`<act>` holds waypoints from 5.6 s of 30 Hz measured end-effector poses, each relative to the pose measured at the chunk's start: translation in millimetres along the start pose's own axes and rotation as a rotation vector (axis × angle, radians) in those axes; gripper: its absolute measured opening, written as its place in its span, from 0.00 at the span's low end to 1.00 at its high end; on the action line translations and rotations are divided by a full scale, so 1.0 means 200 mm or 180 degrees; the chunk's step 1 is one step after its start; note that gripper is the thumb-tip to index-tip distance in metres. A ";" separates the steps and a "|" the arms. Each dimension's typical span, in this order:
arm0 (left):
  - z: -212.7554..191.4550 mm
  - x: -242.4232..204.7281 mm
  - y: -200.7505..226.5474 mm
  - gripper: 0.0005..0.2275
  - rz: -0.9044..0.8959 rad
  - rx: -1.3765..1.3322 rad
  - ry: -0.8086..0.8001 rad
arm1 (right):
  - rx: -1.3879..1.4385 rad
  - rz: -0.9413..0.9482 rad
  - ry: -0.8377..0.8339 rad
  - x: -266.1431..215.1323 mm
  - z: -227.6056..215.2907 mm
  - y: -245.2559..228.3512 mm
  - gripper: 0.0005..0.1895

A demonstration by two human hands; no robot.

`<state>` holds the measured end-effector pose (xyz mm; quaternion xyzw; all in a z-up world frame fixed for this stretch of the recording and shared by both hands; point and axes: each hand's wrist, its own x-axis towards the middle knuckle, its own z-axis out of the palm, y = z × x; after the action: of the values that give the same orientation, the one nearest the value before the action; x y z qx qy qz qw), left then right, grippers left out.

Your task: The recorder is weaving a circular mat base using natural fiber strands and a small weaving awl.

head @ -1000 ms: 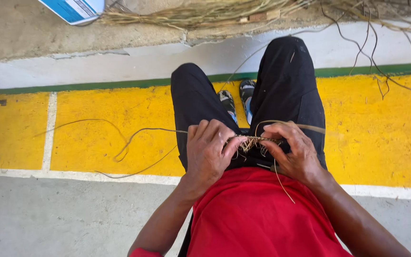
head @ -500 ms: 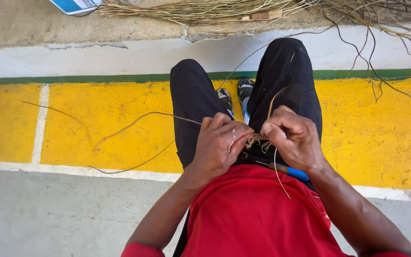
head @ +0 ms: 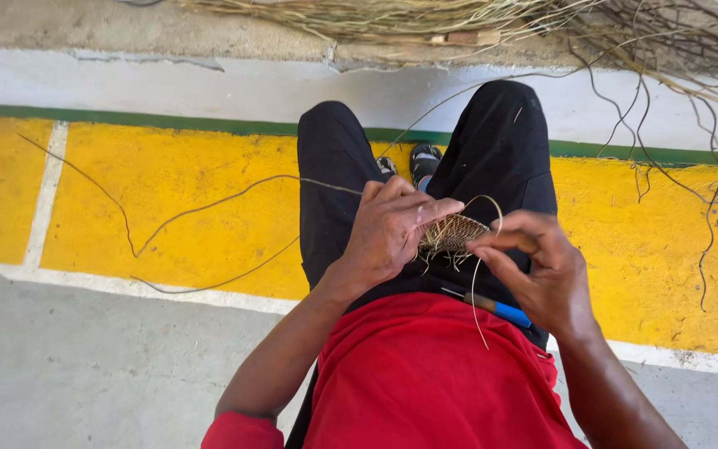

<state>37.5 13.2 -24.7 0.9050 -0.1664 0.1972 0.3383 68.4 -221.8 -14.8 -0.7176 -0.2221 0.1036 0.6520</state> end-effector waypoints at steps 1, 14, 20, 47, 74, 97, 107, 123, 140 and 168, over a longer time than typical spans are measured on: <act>0.00 0.00 0.00 0.17 -0.0008 0.0007 0.0001 | 0.0006 0.0001 -0.0008 0.01 0.01 0.00 0.18; 0.01 -0.01 -0.02 0.18 -0.0045 -0.0014 -0.0086 | -0.1675 -0.1730 0.0190 0.10 0.05 0.10 0.12; 0.00 -0.01 -0.01 0.19 -0.0036 0.0012 -0.0106 | -0.1932 -0.1810 0.0306 0.11 0.07 0.11 0.12; -0.03 0.00 0.03 0.07 -0.0195 -0.0214 0.0063 | 0.0051 -0.0168 -0.0965 0.49 -0.06 0.18 0.10; -0.02 0.01 0.06 0.09 -0.0241 -0.0030 -0.0056 | 0.0440 -0.0606 -0.0443 -0.02 -0.11 -0.08 0.05; -0.01 0.01 0.01 0.12 -0.0163 -0.0103 0.0030 | -0.1513 -0.1762 0.0245 0.08 0.02 0.11 0.14; -0.01 0.01 0.00 0.13 -0.0181 -0.0091 0.0006 | -0.1525 -0.1932 0.0269 0.10 0.04 0.11 0.14; -0.03 -0.03 0.01 0.16 0.0001 -0.0222 0.0069 | -0.1380 -0.1095 -0.0835 0.31 -0.10 0.19 0.08; -0.03 0.00 -0.01 0.13 0.0127 -0.0236 0.0130 | 0.0135 -0.0520 -0.0861 0.53 -0.02 0.18 0.11; -0.11 0.00 0.00 0.13 -0.0307 -0.0445 -0.0429 | 0.1541 -0.0058 -0.1405 0.13 -0.11 0.01 0.21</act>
<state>32.8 28.5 -9.6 0.8973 -0.1585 0.1073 0.3978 101.6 -228.8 -9.8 -0.5000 -0.3334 0.3005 0.7406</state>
